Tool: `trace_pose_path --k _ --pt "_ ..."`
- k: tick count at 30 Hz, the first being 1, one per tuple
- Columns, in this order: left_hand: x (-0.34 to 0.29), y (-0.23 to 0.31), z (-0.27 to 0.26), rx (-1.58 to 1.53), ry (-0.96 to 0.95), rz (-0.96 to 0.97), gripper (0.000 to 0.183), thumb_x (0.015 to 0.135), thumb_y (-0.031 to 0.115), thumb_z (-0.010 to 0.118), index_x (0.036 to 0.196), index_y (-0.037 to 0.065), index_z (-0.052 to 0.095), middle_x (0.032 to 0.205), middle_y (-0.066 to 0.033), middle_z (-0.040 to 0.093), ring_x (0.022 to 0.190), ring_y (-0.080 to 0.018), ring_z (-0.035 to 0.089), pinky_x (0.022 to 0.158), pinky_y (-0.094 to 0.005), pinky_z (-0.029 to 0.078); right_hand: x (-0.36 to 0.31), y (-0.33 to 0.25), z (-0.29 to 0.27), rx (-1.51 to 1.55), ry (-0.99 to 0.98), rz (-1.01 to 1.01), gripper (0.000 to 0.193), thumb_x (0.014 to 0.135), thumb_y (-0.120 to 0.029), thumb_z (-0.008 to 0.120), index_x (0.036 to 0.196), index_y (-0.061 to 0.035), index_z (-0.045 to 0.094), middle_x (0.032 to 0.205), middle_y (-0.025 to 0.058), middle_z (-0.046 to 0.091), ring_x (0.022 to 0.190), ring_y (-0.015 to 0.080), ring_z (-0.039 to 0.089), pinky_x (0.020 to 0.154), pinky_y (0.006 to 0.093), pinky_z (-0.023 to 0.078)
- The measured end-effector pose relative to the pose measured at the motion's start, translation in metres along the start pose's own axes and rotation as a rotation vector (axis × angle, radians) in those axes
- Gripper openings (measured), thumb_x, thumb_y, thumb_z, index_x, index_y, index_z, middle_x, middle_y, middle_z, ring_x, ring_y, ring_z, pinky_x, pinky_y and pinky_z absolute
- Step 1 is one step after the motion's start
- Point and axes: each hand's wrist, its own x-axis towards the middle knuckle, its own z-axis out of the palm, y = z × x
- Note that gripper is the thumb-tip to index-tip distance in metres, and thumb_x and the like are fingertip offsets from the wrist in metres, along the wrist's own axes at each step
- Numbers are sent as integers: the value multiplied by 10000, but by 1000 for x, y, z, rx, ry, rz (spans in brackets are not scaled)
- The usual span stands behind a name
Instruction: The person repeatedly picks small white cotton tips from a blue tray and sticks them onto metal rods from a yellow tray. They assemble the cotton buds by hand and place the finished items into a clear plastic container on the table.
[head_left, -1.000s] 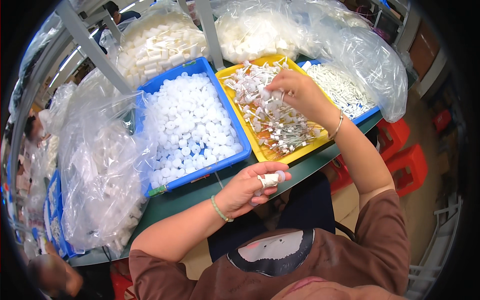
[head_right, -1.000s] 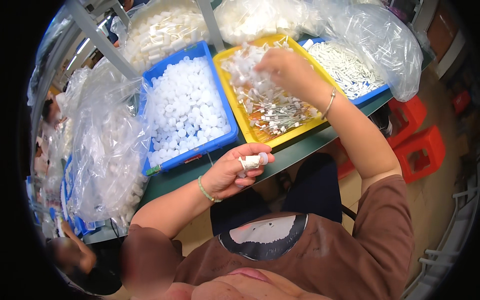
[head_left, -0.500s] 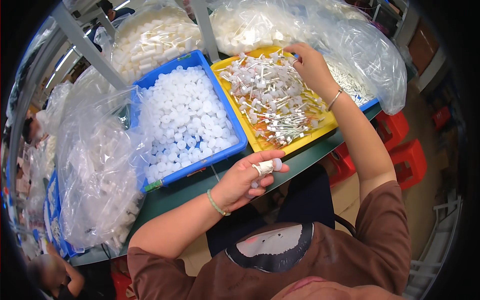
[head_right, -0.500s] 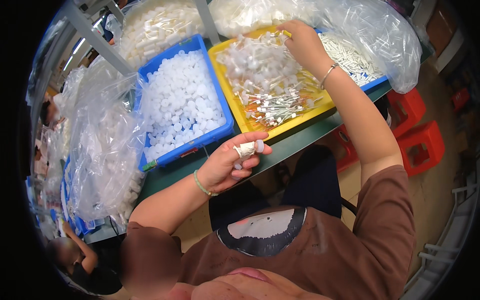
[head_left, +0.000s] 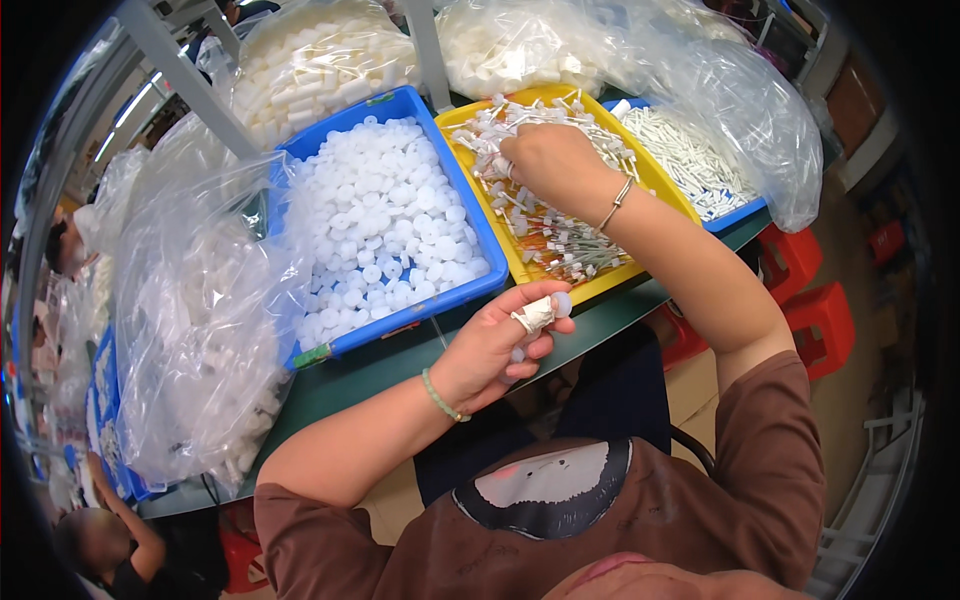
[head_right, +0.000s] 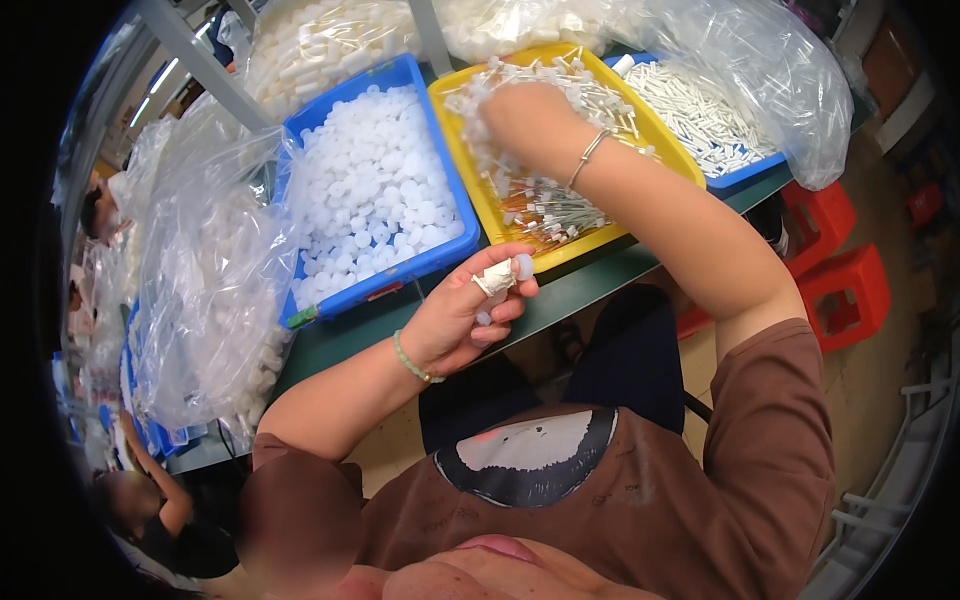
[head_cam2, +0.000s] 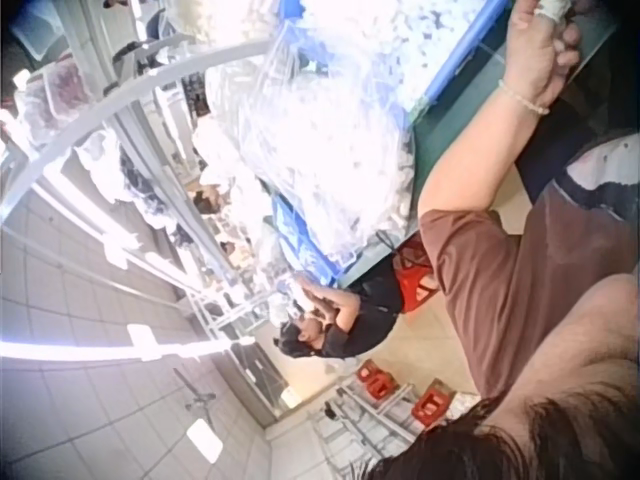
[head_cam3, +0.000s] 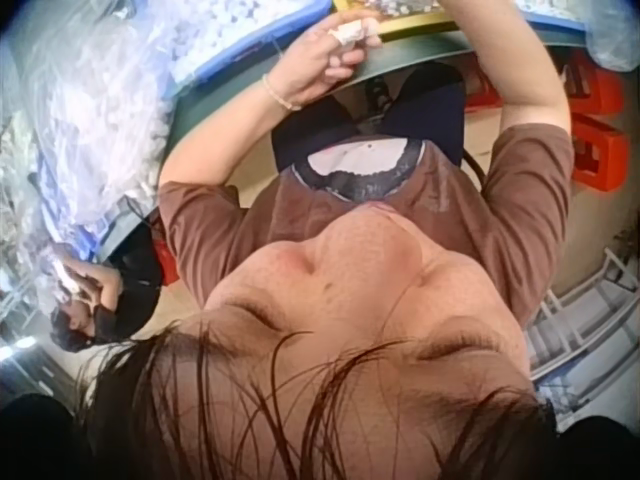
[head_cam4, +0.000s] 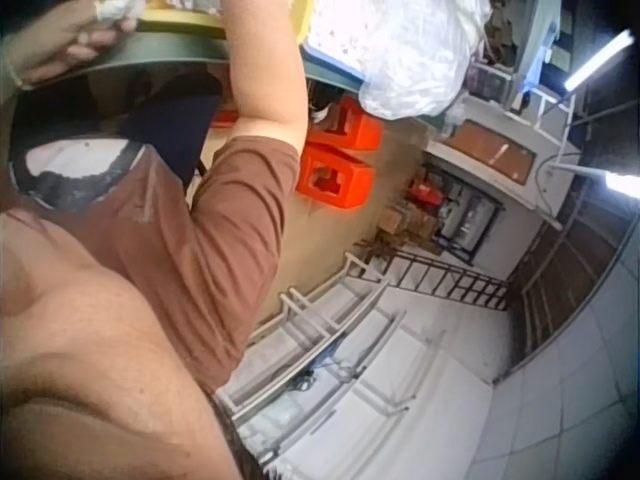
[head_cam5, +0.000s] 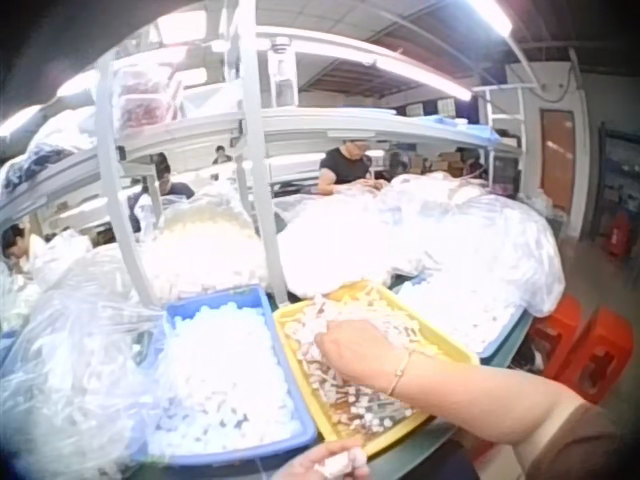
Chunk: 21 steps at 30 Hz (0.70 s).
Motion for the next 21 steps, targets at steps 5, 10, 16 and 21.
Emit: trace_pose_path --k 5,10,16,21 --pt "3 0 0 -87 14 28 338 963 163 492 1294 106 455 1067 -103 577 657 -49 412 449 -134 339 -6 2 -5 221 219 151 145 762 -160 644 814 -25 657 713 152 631 693 306 624 667 389 501" --pt "1 2 0 -76 -9 74 359 956 163 501 1302 85 447 1178 -96 545 679 -50 399 474 -128 349 -35 8 -32 710 391 104 100 817 -64 644 899 -7 632 806 72 651 732 139 626 681 268 490" --pt "0 2 1 -113 -53 94 407 955 174 507 1343 90 416 1197 -48 529 683 -41 398 470 -127 341 -133 -38 -34 861 473 114 141 809 -31 650 937 2 603 815 63 621 698 133 589 638 238 461" --pt "1 1 1 -175 21 100 371 952 203 526 1298 95 445 1227 -40 530 679 -30 405 455 -126 341 -156 -50 -13 974 778 101 182 788 6 661 957 -1 593 896 91 608 794 185 602 707 271 472"
